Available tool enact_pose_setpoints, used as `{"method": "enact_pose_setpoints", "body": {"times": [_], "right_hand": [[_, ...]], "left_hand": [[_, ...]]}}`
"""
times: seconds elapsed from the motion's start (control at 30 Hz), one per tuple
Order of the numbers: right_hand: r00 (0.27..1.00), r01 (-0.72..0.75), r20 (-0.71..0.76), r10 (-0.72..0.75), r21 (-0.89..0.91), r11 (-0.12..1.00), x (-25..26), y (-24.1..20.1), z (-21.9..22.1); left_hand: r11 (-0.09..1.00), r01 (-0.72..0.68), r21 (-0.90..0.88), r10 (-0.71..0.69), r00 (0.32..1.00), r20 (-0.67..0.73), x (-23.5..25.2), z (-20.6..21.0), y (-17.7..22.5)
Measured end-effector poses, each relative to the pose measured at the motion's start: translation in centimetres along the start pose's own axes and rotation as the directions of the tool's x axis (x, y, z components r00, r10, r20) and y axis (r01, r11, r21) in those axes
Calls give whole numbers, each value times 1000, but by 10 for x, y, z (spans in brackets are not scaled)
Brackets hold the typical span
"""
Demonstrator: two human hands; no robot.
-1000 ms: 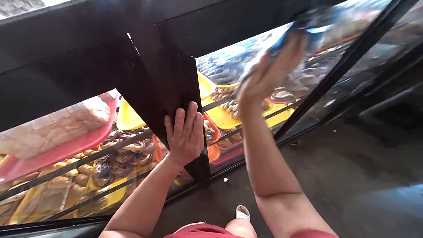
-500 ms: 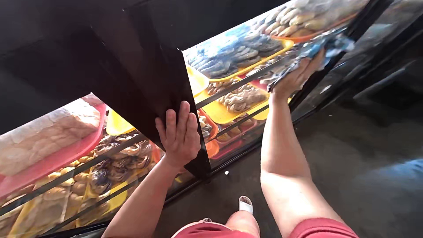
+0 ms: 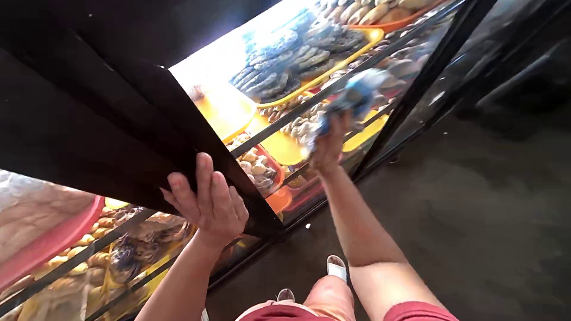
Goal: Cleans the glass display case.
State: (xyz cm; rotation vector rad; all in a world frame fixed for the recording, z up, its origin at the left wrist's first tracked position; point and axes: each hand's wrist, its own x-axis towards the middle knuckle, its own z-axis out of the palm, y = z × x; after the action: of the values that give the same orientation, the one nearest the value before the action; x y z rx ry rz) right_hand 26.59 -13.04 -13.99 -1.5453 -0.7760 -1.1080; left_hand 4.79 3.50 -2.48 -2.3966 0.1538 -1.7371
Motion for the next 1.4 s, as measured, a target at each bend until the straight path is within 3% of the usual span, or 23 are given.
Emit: {"method": "enact_pose_setpoints", "body": {"times": [0.1,0.17,0.23,0.27,0.3,0.37,0.43,0.5,0.57,0.63,0.7,0.77,0.83,0.9,0.97,1.07,1.13,1.17,1.23,1.33,1.4], "right_hand": [[922,-290,-255,291,40,956,9,84,-21],[739,-578,-359,570,96,810,13,107,-32],[616,-685,-393,683,160,711,30,95,-29],[627,-674,-397,671,156,722,43,72,-21],[688,-617,-391,611,129,777,53,39,-10],[867,-374,-329,374,65,925,63,-38,17],[980,-139,-145,139,12,990,49,-110,34],[987,160,22,-161,55,986,28,-138,39],[931,341,109,-350,87,936,33,-110,30],[950,311,22,-312,9,950,47,-55,17],[990,133,-42,-133,-2,991,57,8,-5],[983,-59,-175,62,22,998,63,64,-23],[884,-351,-324,337,17,936,74,85,-31],[806,-497,-355,473,28,867,95,59,-27],[862,-406,-334,382,-3,914,112,-6,-5],[983,-70,-173,57,-66,995,112,-121,33],[977,191,-103,-188,22,981,105,-170,49],[955,291,-69,-287,59,955,108,-171,50],[922,386,-44,-384,48,921,123,-134,39],[953,280,-91,-287,-84,956,145,-36,6],[964,145,-206,-171,-136,980,156,16,-11]], "left_hand": [[1000,-1,18,1,1000,22,0,-3,1],[1000,-7,16,6,1000,17,-1,-2,1],[1000,-7,10,7,1000,4,-1,-1,2],[1000,-4,5,4,1000,-1,-2,0,2],[1000,-3,-2,3,1000,-6,-2,0,2],[1000,-8,-13,8,1000,-7,-2,0,1],[1000,-16,-11,16,1000,-1,-2,-1,1],[1000,-15,-21,15,1000,-3,-3,-1,1],[999,-16,-29,15,1000,-6,-4,0,1],[999,-17,-27,16,1000,-12,-3,0,1],[1000,-14,-22,14,1000,-14,-4,1,1],[1000,-15,-21,14,1000,-20,-4,0,3],[1000,-16,-9,15,1000,-18,-4,0,4],[1000,-12,-8,12,1000,-19,-2,1,4],[1000,-17,-12,17,1000,-24,-2,1,4],[1000,-20,-24,20,999,-28,-1,1,3],[999,-12,-36,11,999,-32,-2,1,3],[999,-12,-35,11,999,-32,-2,2,3],[999,-17,-28,16,999,-33,-1,3,3],[1000,-10,-18,9,999,-39,0,5,3],[1000,-13,-16,12,999,-44,0,4,3]]}}
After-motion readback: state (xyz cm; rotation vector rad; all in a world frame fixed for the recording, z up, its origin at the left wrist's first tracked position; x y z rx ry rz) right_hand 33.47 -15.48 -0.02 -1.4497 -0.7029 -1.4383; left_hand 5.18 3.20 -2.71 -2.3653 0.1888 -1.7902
